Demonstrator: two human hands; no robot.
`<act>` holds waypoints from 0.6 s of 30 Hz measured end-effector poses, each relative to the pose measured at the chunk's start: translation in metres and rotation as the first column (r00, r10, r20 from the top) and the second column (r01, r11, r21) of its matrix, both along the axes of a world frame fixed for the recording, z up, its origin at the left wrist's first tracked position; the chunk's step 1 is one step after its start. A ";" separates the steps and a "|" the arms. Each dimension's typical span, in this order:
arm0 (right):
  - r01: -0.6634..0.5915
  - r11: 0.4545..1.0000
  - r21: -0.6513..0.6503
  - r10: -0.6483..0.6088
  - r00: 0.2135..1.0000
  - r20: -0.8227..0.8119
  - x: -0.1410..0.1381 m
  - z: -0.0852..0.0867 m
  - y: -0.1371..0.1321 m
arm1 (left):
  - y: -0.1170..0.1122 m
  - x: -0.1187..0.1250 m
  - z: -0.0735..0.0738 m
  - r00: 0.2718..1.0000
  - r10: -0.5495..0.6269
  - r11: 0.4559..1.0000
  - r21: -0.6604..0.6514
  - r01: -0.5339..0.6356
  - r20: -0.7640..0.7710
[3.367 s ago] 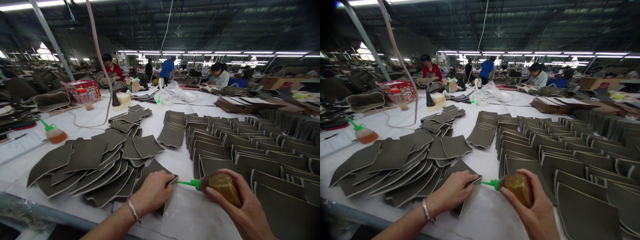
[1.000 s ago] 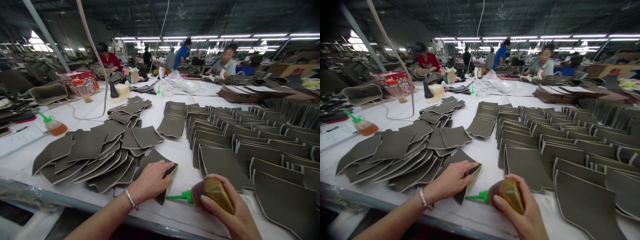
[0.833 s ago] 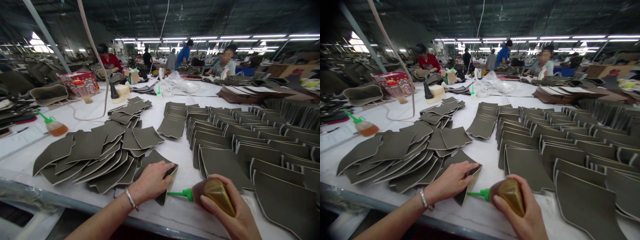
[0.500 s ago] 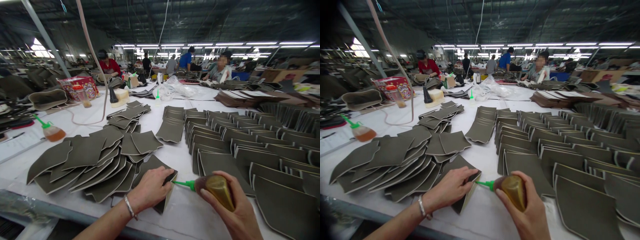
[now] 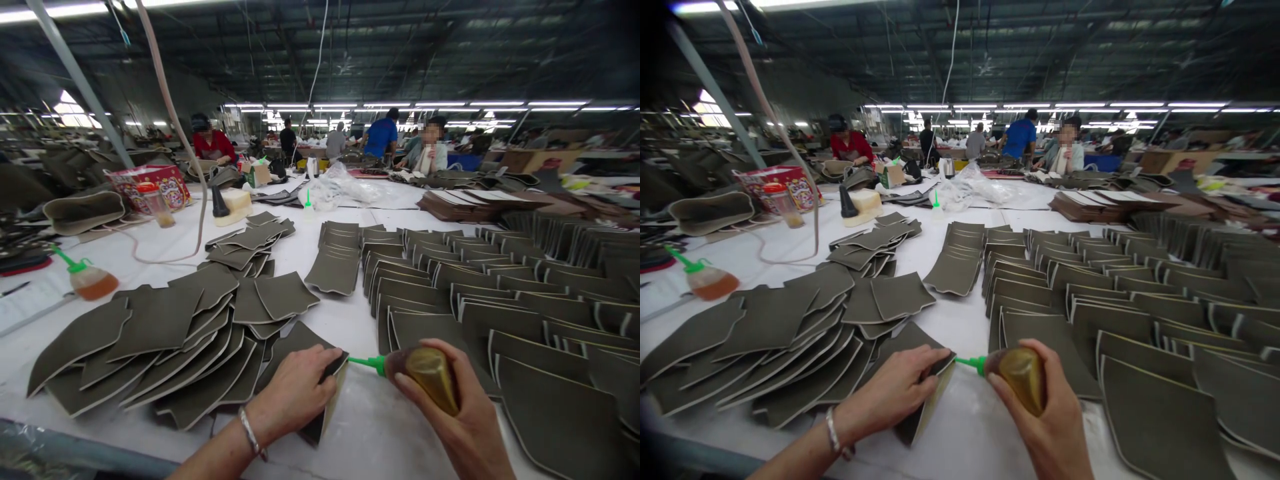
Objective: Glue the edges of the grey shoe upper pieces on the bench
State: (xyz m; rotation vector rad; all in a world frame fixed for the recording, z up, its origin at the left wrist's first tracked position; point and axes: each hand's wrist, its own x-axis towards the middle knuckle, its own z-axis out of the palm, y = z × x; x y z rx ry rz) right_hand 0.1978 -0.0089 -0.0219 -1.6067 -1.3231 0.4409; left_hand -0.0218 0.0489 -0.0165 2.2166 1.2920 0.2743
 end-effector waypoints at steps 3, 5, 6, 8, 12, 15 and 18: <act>-0.005 1.000 -0.002 0.005 1.000 0.015 -0.001 -0.003 -0.005 | 0.001 0.000 -0.001 1.000 0.002 1.000 -0.011 -0.002 0.007; -0.025 0.997 -0.073 0.022 0.999 -0.048 -0.003 -0.004 -0.011 | 0.001 0.000 -0.002 1.000 0.004 1.000 -0.012 -0.004 0.014; -0.039 0.993 -0.107 0.030 0.996 -0.086 -0.004 -0.004 -0.013 | 0.002 -0.001 -0.003 1.000 0.004 1.000 -0.010 -0.004 0.019; -0.044 0.990 -0.131 0.027 0.991 -0.130 -0.005 -0.002 -0.014 | 0.002 -0.001 -0.004 0.999 0.004 1.000 -0.008 -0.004 0.036; 0.045 0.997 -0.063 -0.048 0.997 -0.052 -0.001 0.000 -0.008 | 0.004 -0.001 -0.004 0.999 0.006 1.000 -0.011 -0.005 0.051; 0.036 0.996 -0.082 -0.040 0.998 -0.051 -0.002 -0.001 -0.009 | 0.004 -0.001 -0.002 1.000 0.008 1.000 -0.011 -0.008 0.029; -0.026 0.987 -0.160 0.004 0.991 -0.132 -0.010 -0.003 -0.022 | 0.002 -0.002 -0.001 0.999 0.013 1.000 -0.007 -0.013 0.033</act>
